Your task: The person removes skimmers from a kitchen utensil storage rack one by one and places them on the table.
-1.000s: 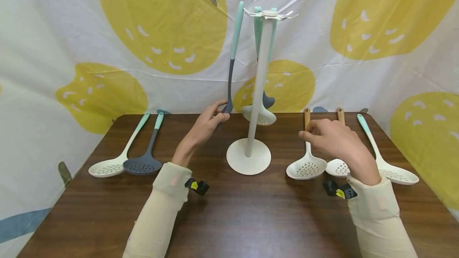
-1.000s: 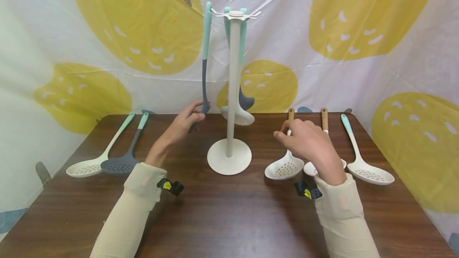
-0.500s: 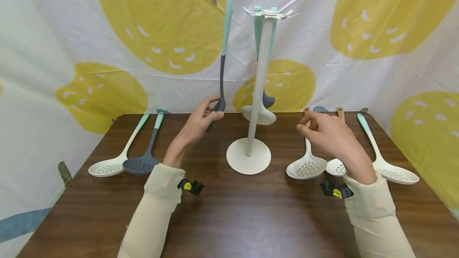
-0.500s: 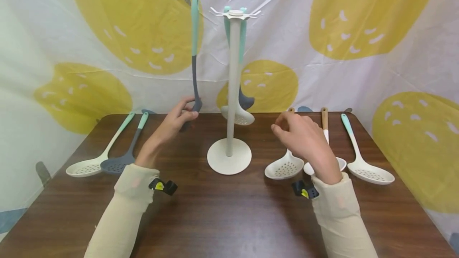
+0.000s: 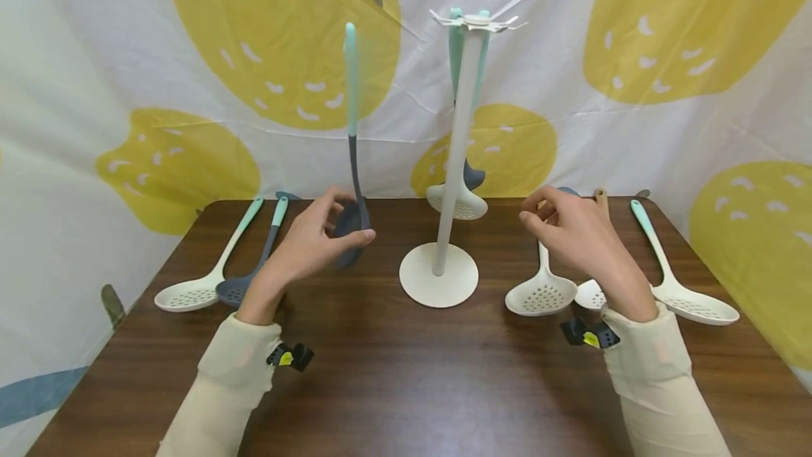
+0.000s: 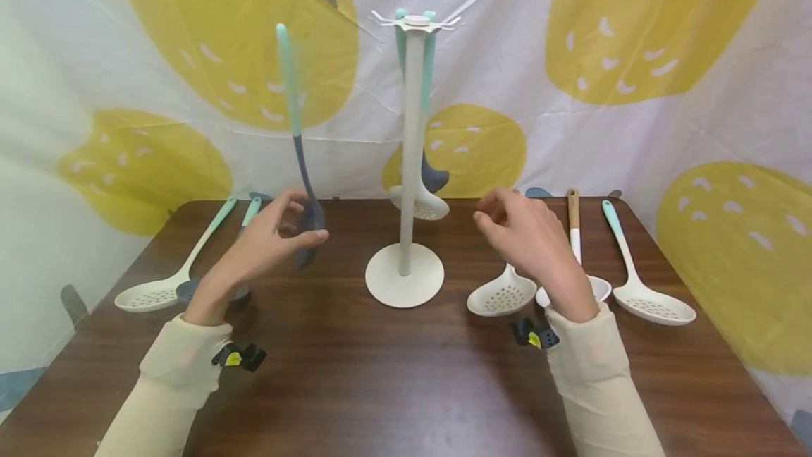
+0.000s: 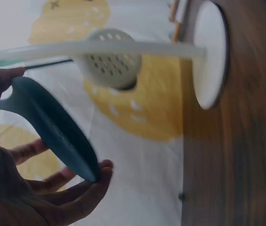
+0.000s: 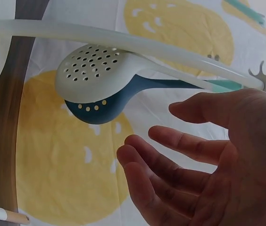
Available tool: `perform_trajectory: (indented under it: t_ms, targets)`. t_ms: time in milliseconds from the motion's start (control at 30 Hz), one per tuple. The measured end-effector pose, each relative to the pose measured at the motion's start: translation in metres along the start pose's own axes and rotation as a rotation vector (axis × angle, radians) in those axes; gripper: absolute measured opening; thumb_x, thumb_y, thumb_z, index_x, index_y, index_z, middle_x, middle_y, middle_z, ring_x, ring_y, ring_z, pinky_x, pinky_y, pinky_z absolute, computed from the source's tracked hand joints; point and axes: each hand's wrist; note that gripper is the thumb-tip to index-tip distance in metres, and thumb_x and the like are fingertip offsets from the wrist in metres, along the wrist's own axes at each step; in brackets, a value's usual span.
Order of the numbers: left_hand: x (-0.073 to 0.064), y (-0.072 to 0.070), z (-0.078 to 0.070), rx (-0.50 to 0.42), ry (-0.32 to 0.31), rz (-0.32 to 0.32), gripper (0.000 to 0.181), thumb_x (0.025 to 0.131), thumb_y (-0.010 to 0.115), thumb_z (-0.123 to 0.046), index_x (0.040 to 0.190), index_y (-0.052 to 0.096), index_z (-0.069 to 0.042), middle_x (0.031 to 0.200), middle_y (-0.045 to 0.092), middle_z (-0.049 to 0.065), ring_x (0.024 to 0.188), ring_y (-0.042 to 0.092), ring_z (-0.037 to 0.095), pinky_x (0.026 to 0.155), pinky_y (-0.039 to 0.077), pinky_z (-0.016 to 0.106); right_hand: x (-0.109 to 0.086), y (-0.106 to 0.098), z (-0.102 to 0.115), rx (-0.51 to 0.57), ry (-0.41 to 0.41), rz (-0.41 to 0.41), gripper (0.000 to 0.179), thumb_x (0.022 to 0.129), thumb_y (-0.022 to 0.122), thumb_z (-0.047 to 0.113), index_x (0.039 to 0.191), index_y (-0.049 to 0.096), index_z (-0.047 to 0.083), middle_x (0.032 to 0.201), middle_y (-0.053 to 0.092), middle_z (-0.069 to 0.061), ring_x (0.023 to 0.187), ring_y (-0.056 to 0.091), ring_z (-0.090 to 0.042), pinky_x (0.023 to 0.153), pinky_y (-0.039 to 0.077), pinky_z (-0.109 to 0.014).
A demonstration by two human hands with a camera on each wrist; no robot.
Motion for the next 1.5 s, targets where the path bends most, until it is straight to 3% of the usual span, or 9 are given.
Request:
perform_trajectory:
  t_ms: [100, 167, 200, 433, 633, 1033, 1200, 1300, 1500]
  targets:
    - [-0.007, -0.009, 0.012, 0.075, -0.037, 0.011, 0.074, 0.088, 0.073, -0.062, 0.141, 0.046, -0.018, 0.131, 0.056, 0.012, 0.122, 0.057, 0.032, 0.1, 0.049, 0.055, 0.001, 0.001, 0.004, 0.006, 0.004, 0.018, 0.026, 0.104, 0.057, 0.033, 0.119, 0.069, 0.014, 0.108, 0.076, -0.014, 0.097, 0.072, -0.031, 0.103, 0.044, -0.058]
    - [-0.011, -0.014, 0.019, 0.101, -0.061, 0.028, 0.075, 0.088, 0.072, -0.062, 0.141, 0.046, -0.015, 0.134, 0.056, 0.014, 0.127, 0.055, 0.034, 0.102, 0.048, 0.057, 0.002, 0.004, 0.006, 0.018, 0.003, 0.028, 0.028, 0.104, 0.057, 0.033, 0.121, 0.068, 0.013, 0.111, 0.075, -0.014, 0.099, 0.071, -0.03, 0.086, 0.051, -0.05]
    - [-0.012, -0.016, 0.022, 0.108, -0.071, 0.037, 0.075, 0.088, 0.072, -0.062, 0.141, 0.046, -0.015, 0.136, 0.056, 0.015, 0.129, 0.055, 0.035, 0.103, 0.048, 0.058, 0.003, 0.005, 0.008, 0.029, 0.005, 0.031, 0.029, 0.104, 0.057, 0.033, 0.123, 0.067, 0.013, 0.113, 0.076, -0.013, 0.1, 0.071, -0.03, 0.086, 0.051, -0.048]
    - [-0.012, -0.021, 0.027, 0.18, -0.109, 0.071, 0.074, 0.088, 0.065, -0.071, 0.142, 0.053, -0.022, 0.136, 0.062, 0.014, 0.127, 0.059, 0.035, 0.102, 0.048, 0.058, 0.013, 0.023, 0.02, 0.105, 0.024, 0.043, 0.043, 0.102, 0.059, 0.03, 0.14, 0.057, 0.01, 0.128, 0.068, -0.016, 0.116, 0.068, -0.033, 0.096, 0.051, -0.053]
    - [-0.013, -0.019, 0.026, 0.321, -0.142, 0.052, 0.079, 0.083, 0.067, -0.075, 0.134, 0.06, -0.015, 0.126, 0.066, 0.017, 0.119, 0.061, 0.036, 0.099, 0.047, 0.06, 0.016, 0.036, 0.026, 0.107, 0.042, 0.032, 0.058, 0.1, 0.061, 0.03, 0.151, 0.045, 0.007, 0.14, 0.057, -0.019, 0.128, 0.059, -0.036, 0.102, 0.046, -0.057]
    - [-0.018, -0.02, 0.027, 0.478, -0.241, 0.084, 0.09, 0.085, 0.056, -0.083, 0.141, 0.06, -0.012, 0.133, 0.069, 0.013, 0.108, 0.068, 0.036, 0.081, 0.055, 0.052, 0.023, 0.055, 0.027, 0.211, 0.051, 0.104, 0.079, 0.108, 0.042, 0.048, 0.165, 0.012, 0.003, 0.171, 0.015, -0.024, 0.159, 0.016, -0.041, 0.126, 0.02, -0.061]
    - [-0.017, -0.019, 0.03, 0.511, -0.275, 0.107, 0.081, 0.083, 0.057, -0.083, 0.12, 0.066, -0.012, 0.105, 0.071, 0.009, 0.086, 0.065, 0.028, 0.065, 0.049, 0.041, 0.024, 0.059, 0.026, 0.21, 0.06, 0.133, 0.08, 0.108, 0.043, 0.05, 0.165, 0.013, 0.003, 0.171, 0.017, -0.022, 0.159, 0.017, -0.04, 0.126, 0.022, -0.059]
    - [-0.017, -0.018, 0.031, 0.516, -0.291, 0.116, 0.074, 0.083, 0.057, -0.083, 0.104, 0.066, -0.012, 0.086, 0.062, 0.006, 0.075, 0.058, 0.024, 0.06, 0.042, 0.036, 0.025, 0.06, 0.025, 0.208, 0.06, 0.122, 0.079, 0.107, 0.047, 0.048, 0.165, 0.017, 0.004, 0.17, 0.023, -0.021, 0.158, 0.023, -0.04, 0.125, 0.025, -0.059]
    - [-0.017, -0.016, 0.035, 0.503, -0.335, 0.165, 0.08, 0.087, 0.058, -0.078, 0.109, 0.07, -0.003, 0.1, 0.07, 0.015, 0.078, 0.062, 0.027, 0.066, 0.049, 0.04, 0.026, 0.062, 0.02, 0.186, 0.068, 0.115, 0.077, 0.104, 0.054, 0.042, 0.163, 0.021, 0.004, 0.166, 0.032, -0.022, 0.154, 0.032, -0.041, 0.121, 0.031, -0.06]
Point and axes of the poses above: each hand's wrist, its own x-axis towards the middle knuckle, its own y-axis out of the palm, z = x × y
